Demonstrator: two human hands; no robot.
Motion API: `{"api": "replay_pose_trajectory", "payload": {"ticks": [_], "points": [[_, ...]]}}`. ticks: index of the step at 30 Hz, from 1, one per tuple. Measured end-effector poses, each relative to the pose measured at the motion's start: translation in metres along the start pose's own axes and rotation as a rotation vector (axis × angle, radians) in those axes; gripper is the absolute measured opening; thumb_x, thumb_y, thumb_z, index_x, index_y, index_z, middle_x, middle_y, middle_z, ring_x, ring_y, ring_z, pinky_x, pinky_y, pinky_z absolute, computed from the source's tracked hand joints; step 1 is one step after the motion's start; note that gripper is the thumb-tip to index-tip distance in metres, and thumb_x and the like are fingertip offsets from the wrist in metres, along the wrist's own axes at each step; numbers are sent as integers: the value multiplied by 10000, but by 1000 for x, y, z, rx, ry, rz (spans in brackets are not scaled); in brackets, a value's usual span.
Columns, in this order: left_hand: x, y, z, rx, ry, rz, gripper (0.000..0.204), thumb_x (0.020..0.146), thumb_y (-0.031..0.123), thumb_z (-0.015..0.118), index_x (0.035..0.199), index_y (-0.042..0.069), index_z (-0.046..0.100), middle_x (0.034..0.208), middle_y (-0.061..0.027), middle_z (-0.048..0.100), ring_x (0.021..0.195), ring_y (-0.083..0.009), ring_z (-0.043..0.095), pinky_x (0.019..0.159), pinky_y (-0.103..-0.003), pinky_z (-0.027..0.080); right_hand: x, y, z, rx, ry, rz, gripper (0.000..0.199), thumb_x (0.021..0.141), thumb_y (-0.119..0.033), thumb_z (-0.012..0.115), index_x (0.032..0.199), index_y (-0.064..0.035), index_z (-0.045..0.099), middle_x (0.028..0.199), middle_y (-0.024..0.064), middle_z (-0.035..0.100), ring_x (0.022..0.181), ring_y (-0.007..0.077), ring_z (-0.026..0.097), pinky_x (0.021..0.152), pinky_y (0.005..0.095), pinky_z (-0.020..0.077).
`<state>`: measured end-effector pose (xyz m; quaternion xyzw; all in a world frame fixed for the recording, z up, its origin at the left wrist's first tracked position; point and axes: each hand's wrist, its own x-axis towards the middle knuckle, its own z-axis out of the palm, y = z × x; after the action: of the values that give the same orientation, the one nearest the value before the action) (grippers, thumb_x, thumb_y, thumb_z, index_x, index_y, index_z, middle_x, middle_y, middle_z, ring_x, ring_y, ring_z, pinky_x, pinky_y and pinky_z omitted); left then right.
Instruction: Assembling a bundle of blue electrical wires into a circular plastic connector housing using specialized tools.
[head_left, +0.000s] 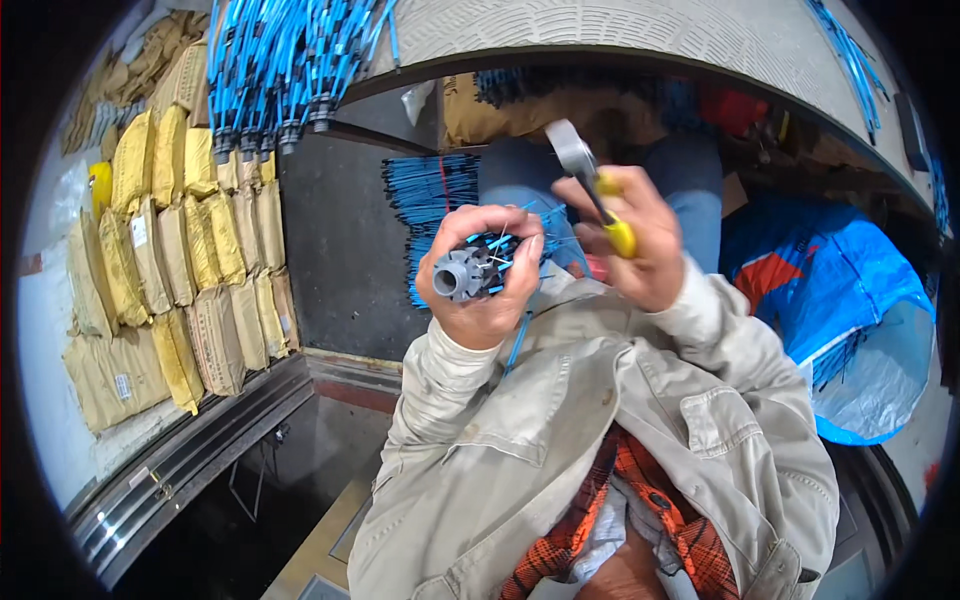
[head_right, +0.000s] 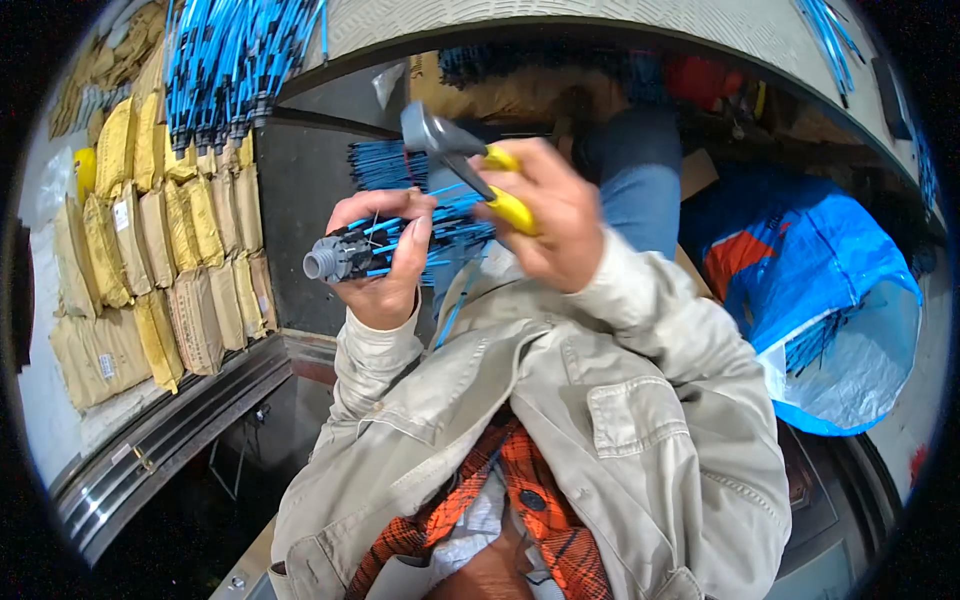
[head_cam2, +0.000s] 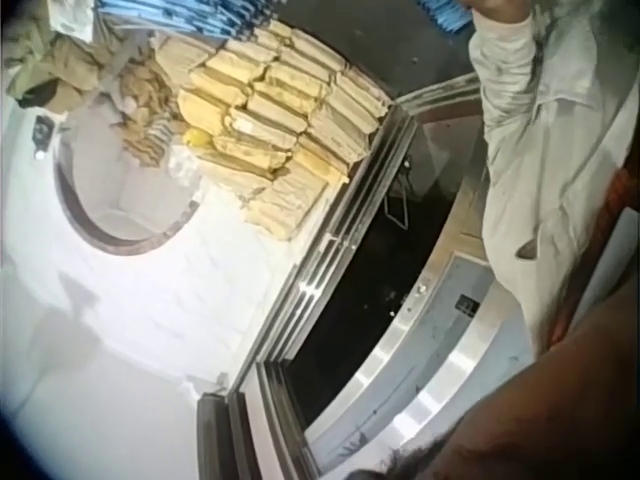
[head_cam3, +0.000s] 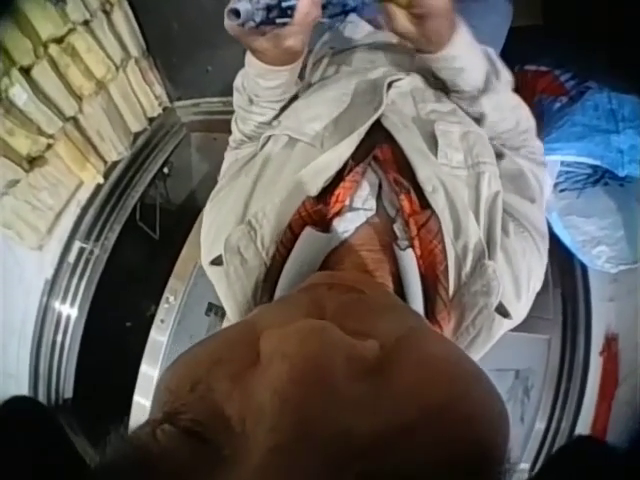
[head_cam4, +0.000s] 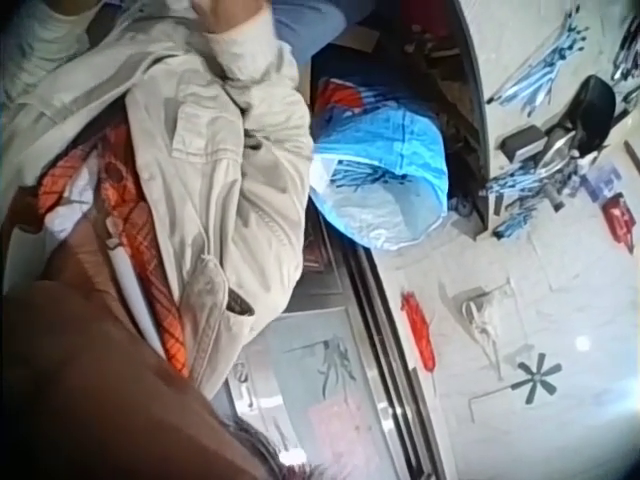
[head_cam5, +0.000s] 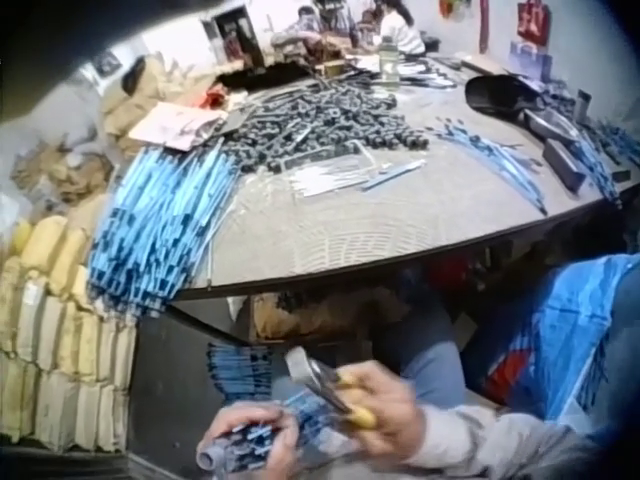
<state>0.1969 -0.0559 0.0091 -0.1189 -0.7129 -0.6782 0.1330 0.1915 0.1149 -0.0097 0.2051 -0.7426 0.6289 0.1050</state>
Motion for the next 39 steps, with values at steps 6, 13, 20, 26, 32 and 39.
{"api": "replay_pose_trajectory", "payload": {"ticks": [6,13,20,26,32,39], "points": [[10,2,-2,40,-89,88,283,599,-87,628,841,20,527,757,-70,591,637,-156,525,620,-260,436,42,-14,-45,-1198,118,-678,339,769,-118,637,1098,-173,575,1211,25,497,1080,162,495,1017,378,295],[14,4,-1,20,-161,19,297,581,-91,637,825,34,522,744,-64,583,620,-147,498,605,-245,417,56,-9,-39,-1399,260,-901,407,720,-181,698,1095,-248,556,1210,-113,483,1097,89,481,1053,440,227],[12,-2,-5,-6,-137,23,302,575,-95,638,819,37,520,735,-61,581,635,-147,509,610,-245,422,38,7,-18,-1307,396,-792,438,708,-165,715,1104,-225,539,1197,-94,485,1095,79,474,1041,447,240],[12,-4,-5,-41,-104,12,290,579,-91,636,814,37,523,725,-63,576,650,-152,515,618,-249,427,4,-8,-16,-498,-22,-161,469,730,-61,676,1157,-102,487,1132,56,502,998,145,520,906,369,392],[13,-5,-4,-111,-246,60,282,581,-77,641,810,38,524,740,-71,573,651,-155,505,614,-251,426,34,-26,-8,274,-96,118,335,723,25,642,1041,16,538,1026,144,505,818,184,531,713,281,451],[13,4,-1,-44,-160,8,278,580,-60,637,812,38,521,764,-80,564,644,-160,495,615,-257,425,28,-32,9,290,-109,-90,131,707,44,650,834,33,616,934,123,503,680,170,471,605,243,417]]}}
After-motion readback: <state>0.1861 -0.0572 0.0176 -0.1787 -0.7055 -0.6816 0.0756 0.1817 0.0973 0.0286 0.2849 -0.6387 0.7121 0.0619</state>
